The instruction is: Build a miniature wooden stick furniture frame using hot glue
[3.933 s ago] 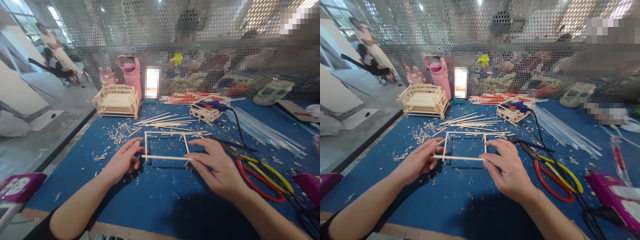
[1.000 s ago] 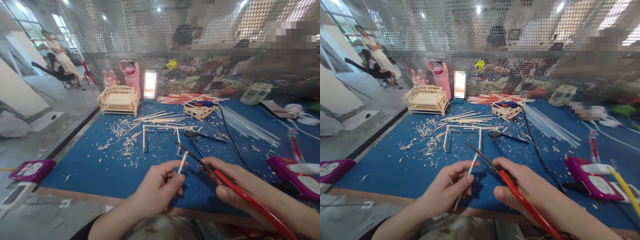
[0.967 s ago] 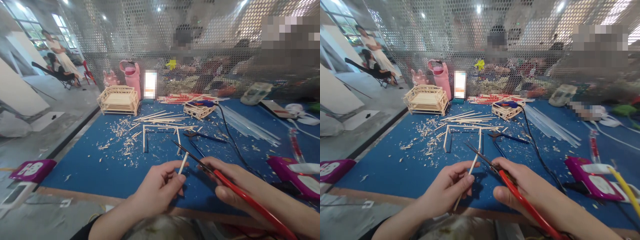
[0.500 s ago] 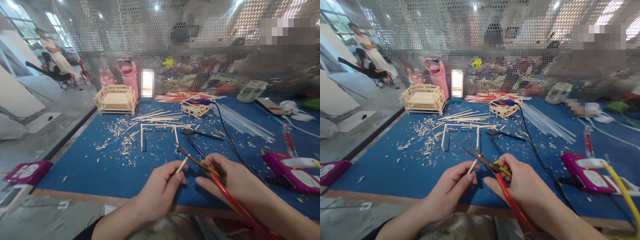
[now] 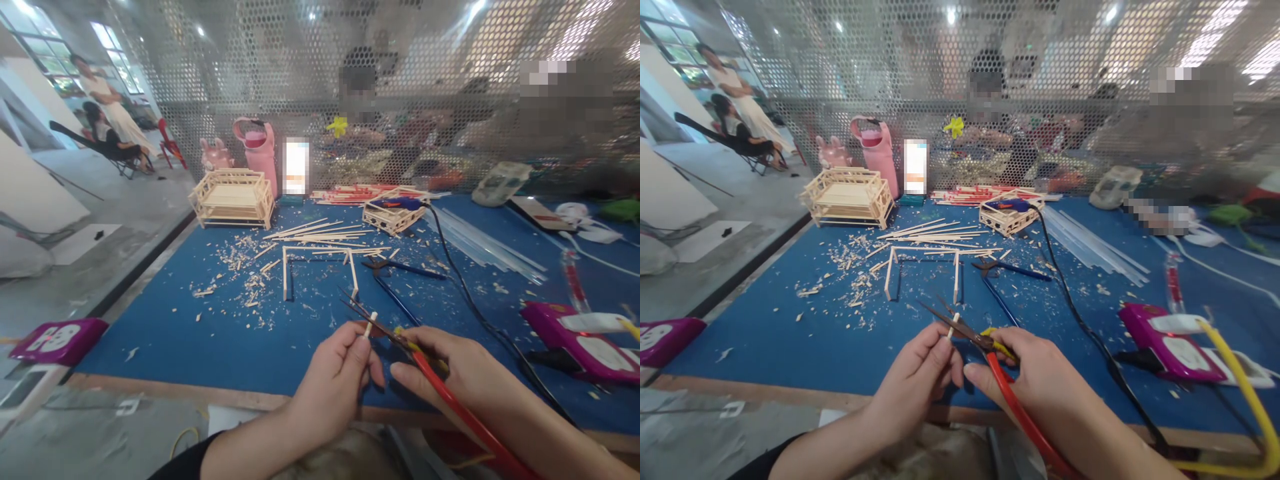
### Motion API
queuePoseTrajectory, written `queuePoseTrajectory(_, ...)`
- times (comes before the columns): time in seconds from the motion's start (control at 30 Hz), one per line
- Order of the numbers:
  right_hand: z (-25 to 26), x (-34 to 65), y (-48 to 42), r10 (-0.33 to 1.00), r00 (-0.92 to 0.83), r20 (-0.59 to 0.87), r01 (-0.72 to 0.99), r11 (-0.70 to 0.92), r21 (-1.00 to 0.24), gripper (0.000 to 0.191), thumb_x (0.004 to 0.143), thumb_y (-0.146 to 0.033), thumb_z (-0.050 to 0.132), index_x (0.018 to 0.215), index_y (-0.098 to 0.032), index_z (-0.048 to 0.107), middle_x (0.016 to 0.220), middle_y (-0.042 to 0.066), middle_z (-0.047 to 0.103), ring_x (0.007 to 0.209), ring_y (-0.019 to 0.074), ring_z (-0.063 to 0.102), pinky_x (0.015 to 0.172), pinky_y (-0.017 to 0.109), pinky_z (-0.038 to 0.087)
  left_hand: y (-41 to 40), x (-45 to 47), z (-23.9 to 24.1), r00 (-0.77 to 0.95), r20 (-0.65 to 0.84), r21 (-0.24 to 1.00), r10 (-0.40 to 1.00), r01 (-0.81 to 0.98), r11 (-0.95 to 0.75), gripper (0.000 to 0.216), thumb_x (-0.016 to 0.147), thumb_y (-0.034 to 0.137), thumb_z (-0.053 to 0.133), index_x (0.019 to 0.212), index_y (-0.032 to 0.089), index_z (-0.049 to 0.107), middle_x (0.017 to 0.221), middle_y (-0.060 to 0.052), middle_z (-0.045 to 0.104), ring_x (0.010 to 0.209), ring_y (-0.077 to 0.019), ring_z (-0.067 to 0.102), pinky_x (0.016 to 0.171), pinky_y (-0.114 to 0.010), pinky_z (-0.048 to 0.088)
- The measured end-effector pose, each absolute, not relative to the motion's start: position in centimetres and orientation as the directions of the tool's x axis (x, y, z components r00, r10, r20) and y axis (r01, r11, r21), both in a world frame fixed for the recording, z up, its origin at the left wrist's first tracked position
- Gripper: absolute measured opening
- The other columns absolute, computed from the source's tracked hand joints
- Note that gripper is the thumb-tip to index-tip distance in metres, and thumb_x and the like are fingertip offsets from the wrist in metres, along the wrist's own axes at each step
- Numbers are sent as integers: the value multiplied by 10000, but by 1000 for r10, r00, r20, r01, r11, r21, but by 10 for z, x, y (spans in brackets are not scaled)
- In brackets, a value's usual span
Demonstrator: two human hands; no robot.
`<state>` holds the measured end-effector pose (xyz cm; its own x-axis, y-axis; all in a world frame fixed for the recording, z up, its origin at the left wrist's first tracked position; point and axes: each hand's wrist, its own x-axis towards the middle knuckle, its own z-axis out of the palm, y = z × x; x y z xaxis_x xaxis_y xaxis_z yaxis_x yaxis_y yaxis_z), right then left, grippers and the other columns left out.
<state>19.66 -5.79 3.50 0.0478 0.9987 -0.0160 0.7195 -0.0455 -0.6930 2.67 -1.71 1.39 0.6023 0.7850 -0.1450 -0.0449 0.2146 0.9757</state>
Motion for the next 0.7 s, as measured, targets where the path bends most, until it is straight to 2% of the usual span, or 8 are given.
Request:
queuePoseTrajectory(0.07,34,199,-57,1000,-2,-17,725,-10,-689,311,708,-438,573,922,-226,652,849,49,699,753,210,660,673,308,523,-18,26,16,575,-126,990,808,24,138,369,898,493,406,795,162,534,588,34,490,464,-74,300,481,-217,244)
queuePoseTrajectory(0.13,32,202,-57,1000,-24,-3,736,16,-677,300,713,-414,564,938,-230,634,890,54,689,793,212,659,696,314,527,-18,23,19,569,-98,995,816,75,67,352,913,445,399,759,162,540,586,29,498,492,-83,340,522,-222,280)
queuePoseTrajectory(0.3,35,199,-61,998,25,62,748,23,-663,270,683,-359,541,913,-234,605,900,49,661,811,213,639,697,319,516,-18,19,22,636,-34,999,771,35,16,304,935,390,372,974,175,583,593,34,499,560,-103,427,594,-226,327)
queuePoseTrajectory(0.5,38,196,-61,990,27,136,772,65,-632,322,619,-218,471,919,-226,586,886,49,638,795,197,623,722,312,497,-16,17,25,636,31,983,771,118,-137,330,941,313,352,696,174,524,568,31,482,574,-100,451,617,-215,345)
queuePoseTrajectory(0.6,35,198,-60,982,10,188,796,106,-596,406,575,-164,448,957,-220,574,943,62,639,864,214,619,767,331,486,-17,17,26,616,49,964,786,176,-198,352,935,275,341,624,176,471,568,30,476,575,-97,453,605,-205,344)
queuePoseTrajectory(0.7,33,199,-62,979,-18,201,818,130,-560,423,571,-143,443,972,-215,555,919,58,638,830,209,618,720,319,487,-17,18,25,607,108,939,788,199,-282,352,922,235,331,588,178,430,556,31,456,557,-94,441,570,-198,337)
